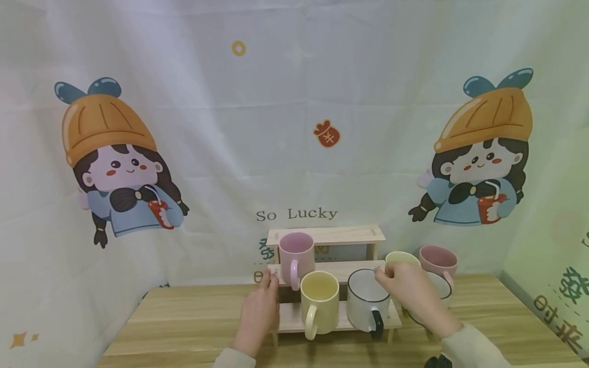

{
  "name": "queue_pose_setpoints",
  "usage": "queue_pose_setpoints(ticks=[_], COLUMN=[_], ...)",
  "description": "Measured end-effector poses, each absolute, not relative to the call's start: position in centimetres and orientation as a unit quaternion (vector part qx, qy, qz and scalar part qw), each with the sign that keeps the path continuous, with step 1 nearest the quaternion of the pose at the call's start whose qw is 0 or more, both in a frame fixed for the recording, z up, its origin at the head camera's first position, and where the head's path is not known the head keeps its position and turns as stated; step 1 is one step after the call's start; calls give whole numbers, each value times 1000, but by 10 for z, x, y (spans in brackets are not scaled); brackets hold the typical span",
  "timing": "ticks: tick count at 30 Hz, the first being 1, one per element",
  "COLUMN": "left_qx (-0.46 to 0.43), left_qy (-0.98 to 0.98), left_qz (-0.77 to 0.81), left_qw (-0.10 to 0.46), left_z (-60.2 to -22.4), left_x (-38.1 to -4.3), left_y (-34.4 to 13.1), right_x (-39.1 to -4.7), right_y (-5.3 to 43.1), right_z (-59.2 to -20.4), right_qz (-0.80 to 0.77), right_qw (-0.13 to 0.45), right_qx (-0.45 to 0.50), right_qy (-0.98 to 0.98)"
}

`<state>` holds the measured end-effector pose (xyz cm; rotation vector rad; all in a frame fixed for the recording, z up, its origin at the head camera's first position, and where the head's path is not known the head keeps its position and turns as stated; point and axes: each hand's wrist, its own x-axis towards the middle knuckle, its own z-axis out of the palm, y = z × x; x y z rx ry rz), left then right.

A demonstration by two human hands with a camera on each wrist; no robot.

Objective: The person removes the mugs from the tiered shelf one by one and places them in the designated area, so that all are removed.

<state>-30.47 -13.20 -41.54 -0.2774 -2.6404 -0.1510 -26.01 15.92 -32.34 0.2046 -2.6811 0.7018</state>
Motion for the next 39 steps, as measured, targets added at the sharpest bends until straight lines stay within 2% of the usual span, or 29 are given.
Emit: queue_pose_setpoints(ticks=[10,12,19,23,39], left_qx=[-100,-101,-109,-113,-114], left_qy=[-965,-965,-955,-950,-951], left_qz=[-51,-51,-51,-48,-53], left_qw=[238,238,271,287,282], left_z=[-417,-417,-419,-420,-421], left_x=[-305,-305,-305,-304,-307], left_y=[-131,-132,-133,-133,-133], right_x=[-266,-267,-273,-275,-284], right_y=[145,143,132,125,105], right_z=[-317,-315,-310,-309,-304], right_qz=[179,180,246,255,245], right_qw=[236,227,141,127,104], right_qx=[118,109,81,80,87], right_qy=[-948,-951,-956,-955,-960])
